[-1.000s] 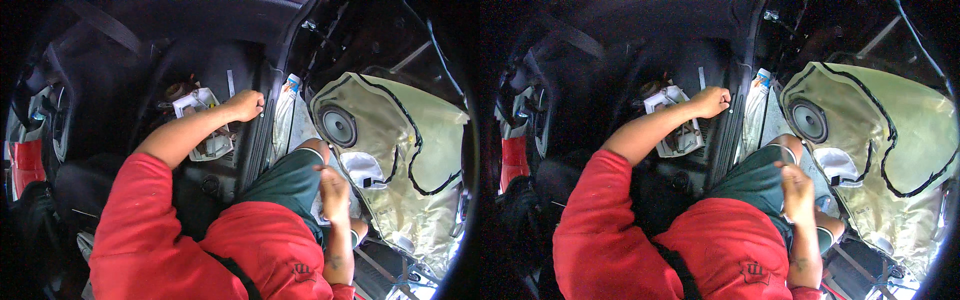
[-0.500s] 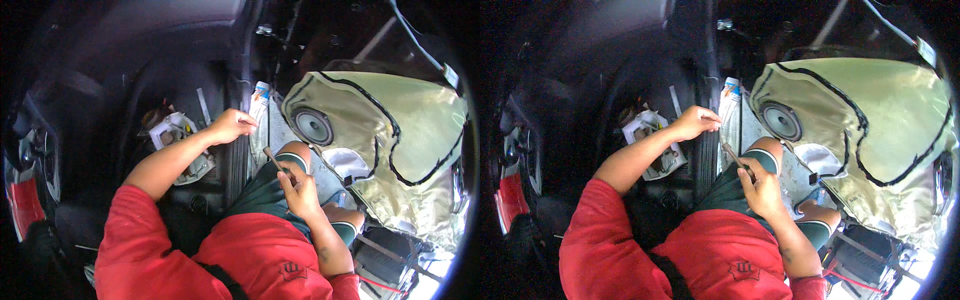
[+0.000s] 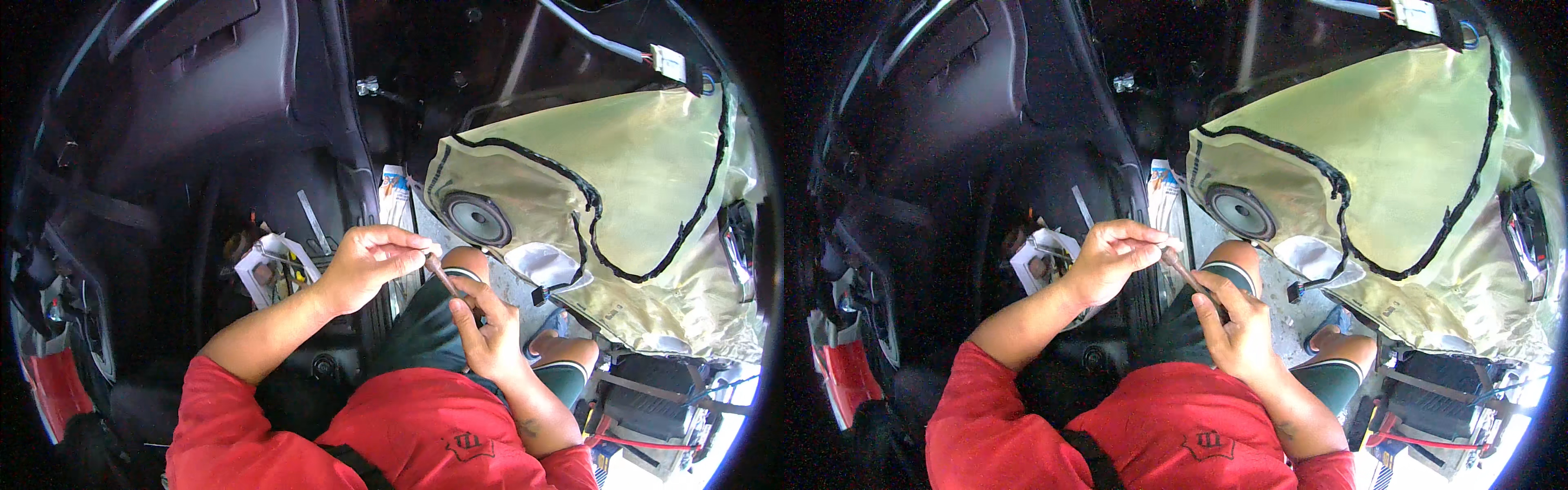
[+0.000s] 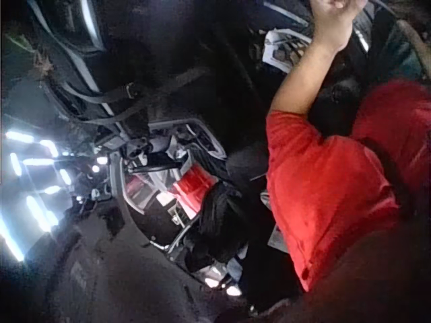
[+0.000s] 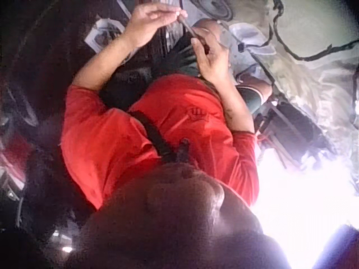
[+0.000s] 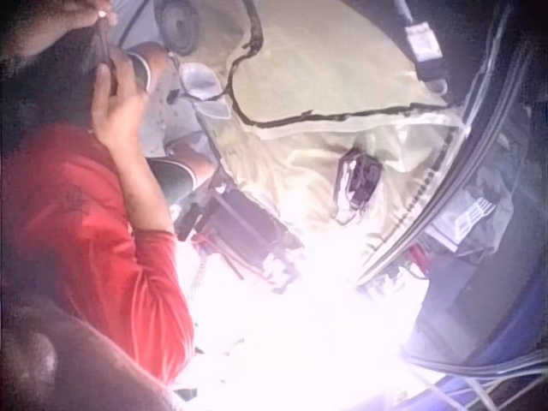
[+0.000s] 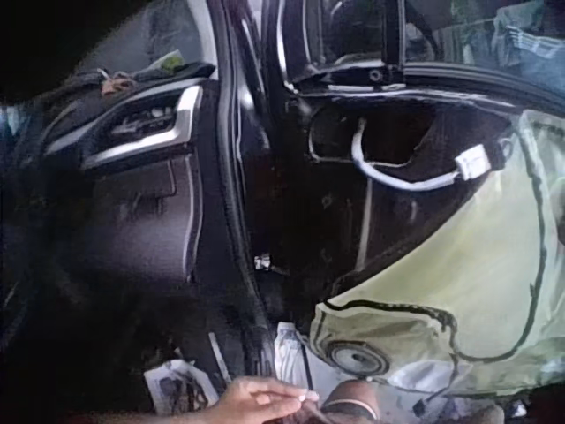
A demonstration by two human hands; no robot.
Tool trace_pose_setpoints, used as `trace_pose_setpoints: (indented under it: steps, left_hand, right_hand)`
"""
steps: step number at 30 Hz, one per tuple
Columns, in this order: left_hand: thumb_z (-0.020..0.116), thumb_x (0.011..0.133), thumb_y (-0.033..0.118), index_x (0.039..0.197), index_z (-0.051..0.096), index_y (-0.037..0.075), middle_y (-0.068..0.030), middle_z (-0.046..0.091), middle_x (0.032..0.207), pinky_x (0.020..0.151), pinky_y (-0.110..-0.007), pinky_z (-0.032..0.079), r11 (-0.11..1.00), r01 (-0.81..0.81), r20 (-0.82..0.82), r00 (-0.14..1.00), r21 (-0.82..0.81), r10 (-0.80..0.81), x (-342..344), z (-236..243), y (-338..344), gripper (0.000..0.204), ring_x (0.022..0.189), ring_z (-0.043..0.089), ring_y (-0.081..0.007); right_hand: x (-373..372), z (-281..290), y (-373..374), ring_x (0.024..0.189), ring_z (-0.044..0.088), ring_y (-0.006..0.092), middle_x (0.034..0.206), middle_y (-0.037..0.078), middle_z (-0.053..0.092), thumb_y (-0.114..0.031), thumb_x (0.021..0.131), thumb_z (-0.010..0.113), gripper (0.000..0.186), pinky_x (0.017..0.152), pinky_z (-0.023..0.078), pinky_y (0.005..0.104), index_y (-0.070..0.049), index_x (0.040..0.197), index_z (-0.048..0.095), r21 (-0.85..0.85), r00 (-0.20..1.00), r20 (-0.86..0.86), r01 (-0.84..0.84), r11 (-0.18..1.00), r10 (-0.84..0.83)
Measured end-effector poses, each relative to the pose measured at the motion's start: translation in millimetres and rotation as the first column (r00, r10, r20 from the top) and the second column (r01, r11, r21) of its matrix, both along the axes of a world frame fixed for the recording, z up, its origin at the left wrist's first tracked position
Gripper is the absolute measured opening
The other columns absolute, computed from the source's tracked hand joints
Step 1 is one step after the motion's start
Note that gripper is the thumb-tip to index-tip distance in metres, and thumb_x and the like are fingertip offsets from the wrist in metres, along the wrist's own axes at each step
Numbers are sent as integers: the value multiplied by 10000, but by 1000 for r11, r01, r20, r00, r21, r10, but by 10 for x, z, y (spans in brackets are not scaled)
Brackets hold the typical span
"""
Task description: The person works on the internal components of a car door by picking tools from a tray and then manipulating a metal rod and wiring inside the door panel.
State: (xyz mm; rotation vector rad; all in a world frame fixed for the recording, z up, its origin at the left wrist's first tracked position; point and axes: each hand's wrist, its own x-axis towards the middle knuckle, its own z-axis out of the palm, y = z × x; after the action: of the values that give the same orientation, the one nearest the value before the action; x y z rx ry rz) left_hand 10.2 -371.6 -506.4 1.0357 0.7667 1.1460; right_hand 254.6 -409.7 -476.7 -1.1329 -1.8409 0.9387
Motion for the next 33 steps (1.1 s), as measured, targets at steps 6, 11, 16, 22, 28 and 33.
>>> trace_pose_setpoints:
  steps: [6,11,16,22,28,33]
  left_hand:
    - [684,1033,35,1302,726,-22,-203,741,1289,1085,-384,540,993,30,-75,997,111,-22,28,31,-31,279,1214,701,-247]
    - [664,1038,16,1307,729,-25,-190,761,1252,1038,-343,554,957,5,-279,957,291,80,63,193,-6,280,1165,715,-202]
    - [677,1004,-29,1226,763,-50,-177,789,1177,953,-314,585,882,-9,-404,886,472,226,50,380,74,239,1051,743,-165]
    - [750,948,-7,1166,787,-43,-142,803,1128,921,-305,591,920,-35,-384,902,389,197,39,565,235,224,996,742,-136]
    - [825,852,5,1007,812,16,-141,809,1077,886,-361,646,694,200,-490,836,691,247,-23,907,349,156,1000,796,-265]
    - [838,841,-9,1040,793,17,-152,784,1099,835,-377,645,508,131,-314,903,852,294,260,936,390,206,978,784,-294]
  right_hand:
    - [41,3,28,622,664,216,738,126,682,-64,992,707,251,621,522,337,-30,1241,707,47,1000,-12,6,999,-5]
    - [45,25,72,654,691,269,777,147,704,-66,977,718,252,647,536,359,-22,1225,718,48,999,-24,38,998,-37]
    - [83,106,205,677,722,334,849,181,744,-64,947,736,250,648,545,391,-28,1194,737,232,998,60,12,973,-27]
    - [145,317,461,663,714,335,927,166,775,-59,899,768,290,618,539,414,-43,1189,750,449,979,202,-69,891,-25]
    - [407,458,477,605,665,273,871,167,752,-52,913,763,323,614,525,364,1,1231,748,243,974,182,-181,953,138]
    - [607,488,264,696,718,185,915,171,778,-65,987,720,308,646,548,326,54,1271,718,-150,987,-121,-126,981,109]
